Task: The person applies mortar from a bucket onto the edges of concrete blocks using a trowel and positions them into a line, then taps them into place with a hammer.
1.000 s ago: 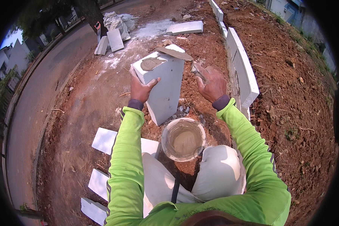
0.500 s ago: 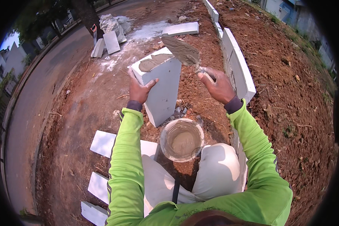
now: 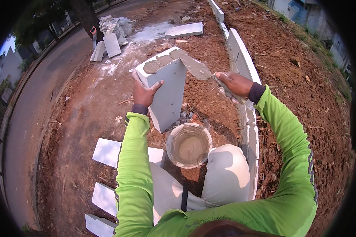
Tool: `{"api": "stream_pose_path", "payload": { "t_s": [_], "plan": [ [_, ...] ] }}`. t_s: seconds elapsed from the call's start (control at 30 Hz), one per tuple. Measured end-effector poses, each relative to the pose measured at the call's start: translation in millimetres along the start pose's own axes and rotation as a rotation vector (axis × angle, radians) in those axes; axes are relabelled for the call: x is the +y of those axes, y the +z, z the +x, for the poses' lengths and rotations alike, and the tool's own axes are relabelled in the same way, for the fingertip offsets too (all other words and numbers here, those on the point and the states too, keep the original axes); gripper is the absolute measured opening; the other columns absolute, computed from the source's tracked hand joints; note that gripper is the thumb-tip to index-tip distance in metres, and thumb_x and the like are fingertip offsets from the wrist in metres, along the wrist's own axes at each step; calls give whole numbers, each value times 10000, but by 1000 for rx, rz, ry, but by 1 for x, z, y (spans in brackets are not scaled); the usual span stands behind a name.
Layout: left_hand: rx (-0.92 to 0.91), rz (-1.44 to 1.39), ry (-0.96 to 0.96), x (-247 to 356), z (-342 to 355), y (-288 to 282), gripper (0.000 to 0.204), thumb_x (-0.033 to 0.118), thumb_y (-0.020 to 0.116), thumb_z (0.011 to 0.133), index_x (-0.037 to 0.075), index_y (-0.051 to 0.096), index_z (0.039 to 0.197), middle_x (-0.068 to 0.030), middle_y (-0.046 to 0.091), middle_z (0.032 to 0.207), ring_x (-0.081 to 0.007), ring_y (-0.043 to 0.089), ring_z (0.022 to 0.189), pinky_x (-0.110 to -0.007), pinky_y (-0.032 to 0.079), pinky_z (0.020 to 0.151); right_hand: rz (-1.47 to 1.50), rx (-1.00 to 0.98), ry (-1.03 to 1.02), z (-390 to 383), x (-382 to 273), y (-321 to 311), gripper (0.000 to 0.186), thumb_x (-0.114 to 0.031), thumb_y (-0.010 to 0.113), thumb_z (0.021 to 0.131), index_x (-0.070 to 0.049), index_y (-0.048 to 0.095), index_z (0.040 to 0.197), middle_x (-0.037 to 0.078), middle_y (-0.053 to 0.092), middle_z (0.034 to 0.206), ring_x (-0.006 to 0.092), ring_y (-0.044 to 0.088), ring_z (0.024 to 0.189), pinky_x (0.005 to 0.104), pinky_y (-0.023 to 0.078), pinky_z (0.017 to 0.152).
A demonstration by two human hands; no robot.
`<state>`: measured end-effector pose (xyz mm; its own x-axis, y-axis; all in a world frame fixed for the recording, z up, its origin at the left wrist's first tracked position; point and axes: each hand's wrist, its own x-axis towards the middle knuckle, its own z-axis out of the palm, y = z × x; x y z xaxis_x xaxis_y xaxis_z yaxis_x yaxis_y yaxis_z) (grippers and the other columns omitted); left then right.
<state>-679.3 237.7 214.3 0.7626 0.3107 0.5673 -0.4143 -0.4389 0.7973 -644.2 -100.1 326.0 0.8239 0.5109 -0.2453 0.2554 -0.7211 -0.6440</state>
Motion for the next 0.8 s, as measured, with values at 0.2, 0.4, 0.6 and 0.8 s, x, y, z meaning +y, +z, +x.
{"api": "stream_pose_path", "payload": {
  "t_s": [0.2, 0.4, 0.6, 0.8],
  "plan": [
    [60, 62, 22, -16, 4, -1, 963, 234, 884, 704, -50, 273, 1392, -264, 569, 1234, -360, 606, 1118, -404, 484, 957, 112, 349, -203, -18, 7, 17, 390, -394, 551, 994, -32, 597, 1133, 69, 581, 686, 209, 620, 560, 343, 523, 552],
    [-3, -36, 9, -11, 5, 1, 1010, 233, 878, 711, -58, 229, 1428, -261, 566, 1250, -355, 611, 1113, -403, 487, 958, -271, 973, -544, 97, 2, 83, 398, -211, 605, 941, -32, 537, 1291, 193, 618, 871, 414, 623, 827, 464, 517, 759],
    [19, 15, 59, -15, 9, -1, 988, 220, 873, 717, -55, 232, 1416, -266, 543, 1275, -342, 597, 1137, -403, 478, 973, -340, 943, -549, 112, 12, 114, 485, -222, 630, 923, -68, 487, 1360, 179, 591, 959, 377, 603, 881, 468, 502, 751],
    [37, 32, 65, -23, 15, -7, 905, 175, 854, 732, -27, 256, 1380, -225, 523, 1241, -280, 615, 1069, -365, 544, 884, -301, 784, -467, 27, 70, 129, 444, -224, 656, 902, -38, 566, 1296, 198, 645, 1049, 394, 638, 940, 448, 524, 786]
  ]
}}
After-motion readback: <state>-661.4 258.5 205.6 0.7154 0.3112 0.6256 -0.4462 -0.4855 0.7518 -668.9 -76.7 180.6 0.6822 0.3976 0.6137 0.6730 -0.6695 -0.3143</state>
